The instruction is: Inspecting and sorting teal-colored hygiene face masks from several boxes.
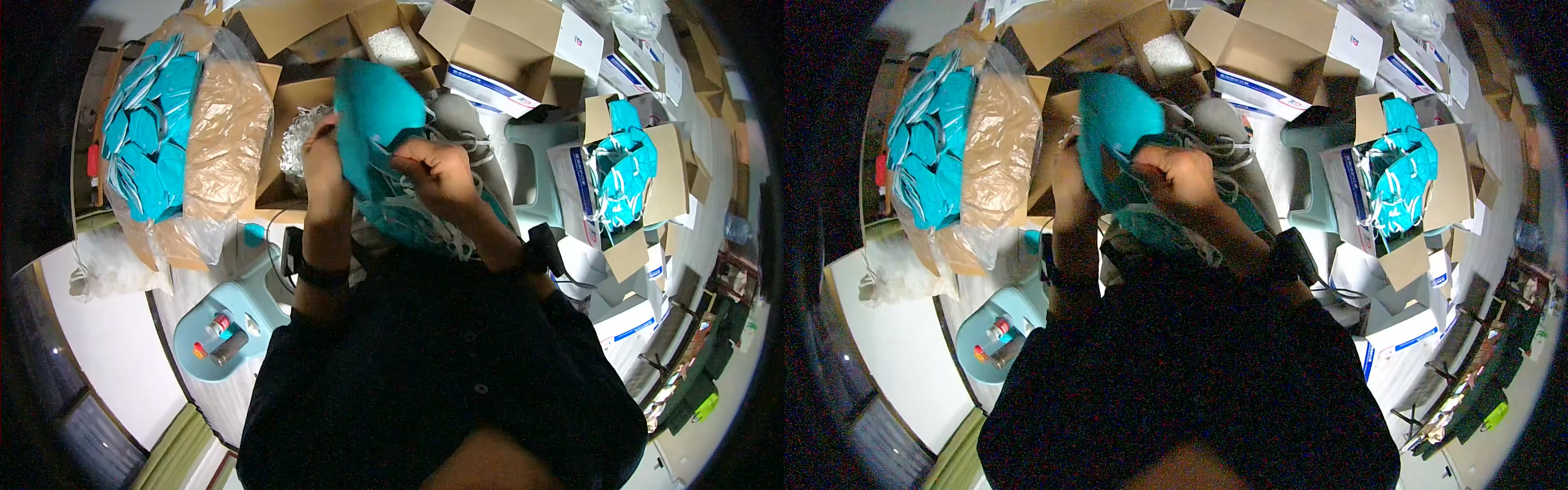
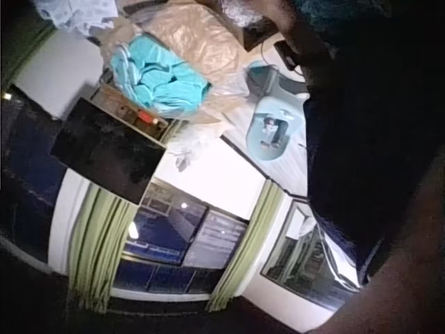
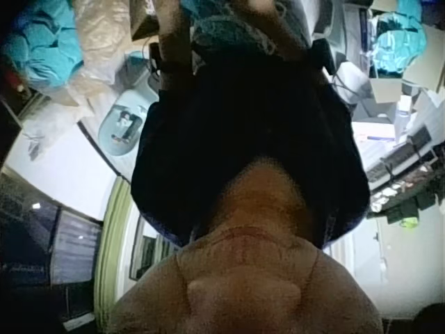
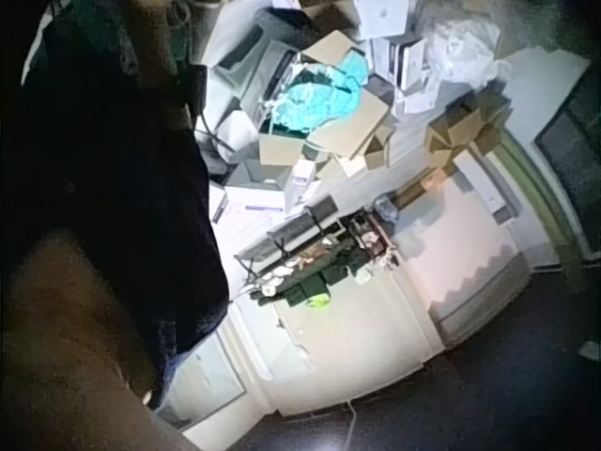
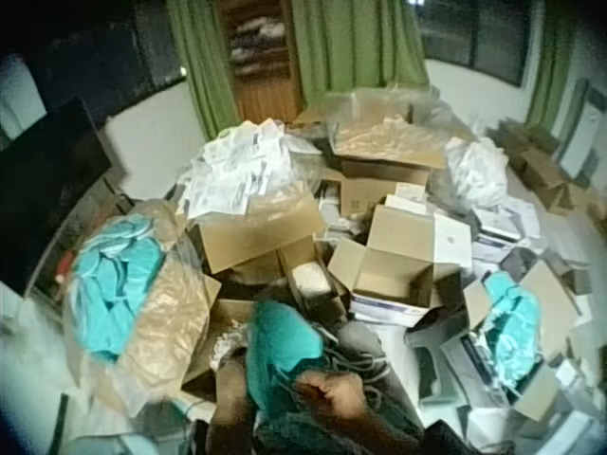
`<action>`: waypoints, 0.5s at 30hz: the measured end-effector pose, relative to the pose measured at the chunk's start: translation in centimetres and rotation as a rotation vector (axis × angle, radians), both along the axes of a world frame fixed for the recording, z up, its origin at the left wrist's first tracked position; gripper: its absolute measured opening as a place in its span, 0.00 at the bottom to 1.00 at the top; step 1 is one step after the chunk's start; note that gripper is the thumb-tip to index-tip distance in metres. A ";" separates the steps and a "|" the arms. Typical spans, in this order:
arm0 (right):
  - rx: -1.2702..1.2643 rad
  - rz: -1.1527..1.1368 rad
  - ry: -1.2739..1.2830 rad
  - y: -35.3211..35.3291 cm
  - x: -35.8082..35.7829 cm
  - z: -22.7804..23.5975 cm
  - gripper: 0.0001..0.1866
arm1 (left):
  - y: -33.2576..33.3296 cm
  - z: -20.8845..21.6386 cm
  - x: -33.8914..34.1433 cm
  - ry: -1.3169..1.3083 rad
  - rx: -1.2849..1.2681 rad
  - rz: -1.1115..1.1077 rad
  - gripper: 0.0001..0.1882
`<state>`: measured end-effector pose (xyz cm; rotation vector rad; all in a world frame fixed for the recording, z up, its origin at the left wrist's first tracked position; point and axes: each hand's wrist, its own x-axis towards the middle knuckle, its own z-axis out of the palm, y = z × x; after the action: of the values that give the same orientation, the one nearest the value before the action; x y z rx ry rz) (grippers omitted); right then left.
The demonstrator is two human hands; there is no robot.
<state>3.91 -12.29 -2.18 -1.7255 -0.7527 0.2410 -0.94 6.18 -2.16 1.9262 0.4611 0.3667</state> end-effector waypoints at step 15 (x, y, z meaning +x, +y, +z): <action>-0.817 -0.029 -0.076 -5.9 2.5 0.9 0.09 | 8.5 -1.4 1.1 0.048 -0.685 0.372 0.20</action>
<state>6.40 -18.22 -1.29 -2.5229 -0.7315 0.5148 0.16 14.67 -3.58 1.1836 0.8571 0.3422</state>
